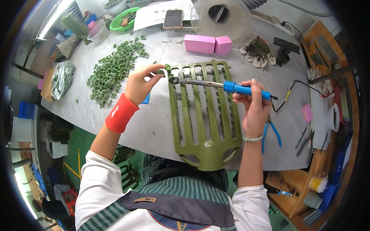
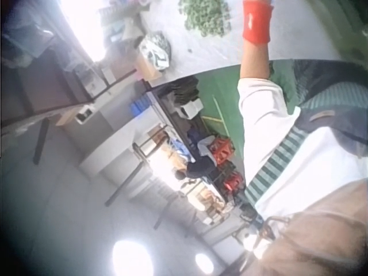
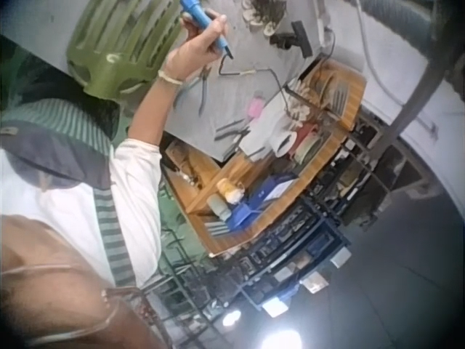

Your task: The person places small green plastic pieces into a green rack, using a soldering iron to melt and bond the plastic components together, then holds up a finished green frame to show another person.

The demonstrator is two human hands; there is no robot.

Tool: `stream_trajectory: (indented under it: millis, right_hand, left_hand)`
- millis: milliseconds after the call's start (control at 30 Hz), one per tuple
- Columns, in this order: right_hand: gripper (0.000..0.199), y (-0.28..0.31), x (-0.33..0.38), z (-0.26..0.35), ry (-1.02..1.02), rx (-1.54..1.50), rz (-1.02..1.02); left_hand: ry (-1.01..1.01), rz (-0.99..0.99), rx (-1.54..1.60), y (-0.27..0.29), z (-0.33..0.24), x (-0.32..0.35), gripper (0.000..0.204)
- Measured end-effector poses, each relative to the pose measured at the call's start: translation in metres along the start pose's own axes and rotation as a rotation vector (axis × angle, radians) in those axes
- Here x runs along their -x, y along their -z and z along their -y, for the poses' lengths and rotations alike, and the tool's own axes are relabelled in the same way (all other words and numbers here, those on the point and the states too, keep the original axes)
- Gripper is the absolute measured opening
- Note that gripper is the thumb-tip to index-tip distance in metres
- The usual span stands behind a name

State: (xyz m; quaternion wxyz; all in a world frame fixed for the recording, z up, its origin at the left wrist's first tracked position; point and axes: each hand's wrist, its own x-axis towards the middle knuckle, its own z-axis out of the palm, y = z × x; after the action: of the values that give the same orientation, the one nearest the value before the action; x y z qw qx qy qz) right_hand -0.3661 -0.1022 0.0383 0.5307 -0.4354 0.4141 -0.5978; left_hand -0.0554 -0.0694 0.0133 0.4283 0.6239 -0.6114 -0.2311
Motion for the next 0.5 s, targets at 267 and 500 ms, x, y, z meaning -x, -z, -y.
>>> stream_trajectory:
  millis: [267,500]
  right_hand:
    - [0.029,-0.005,-0.004,-0.014,-0.006,-0.075,-0.004]
    - [0.03,-0.001,-0.003,-0.004,0.012,-0.011,-0.018]
  left_hand:
    - [-0.328,-0.113,-0.374,-0.02,0.004,-0.01,0.019]
    - [-0.43,-0.105,-0.488,-0.017,0.007,-0.011,0.021]
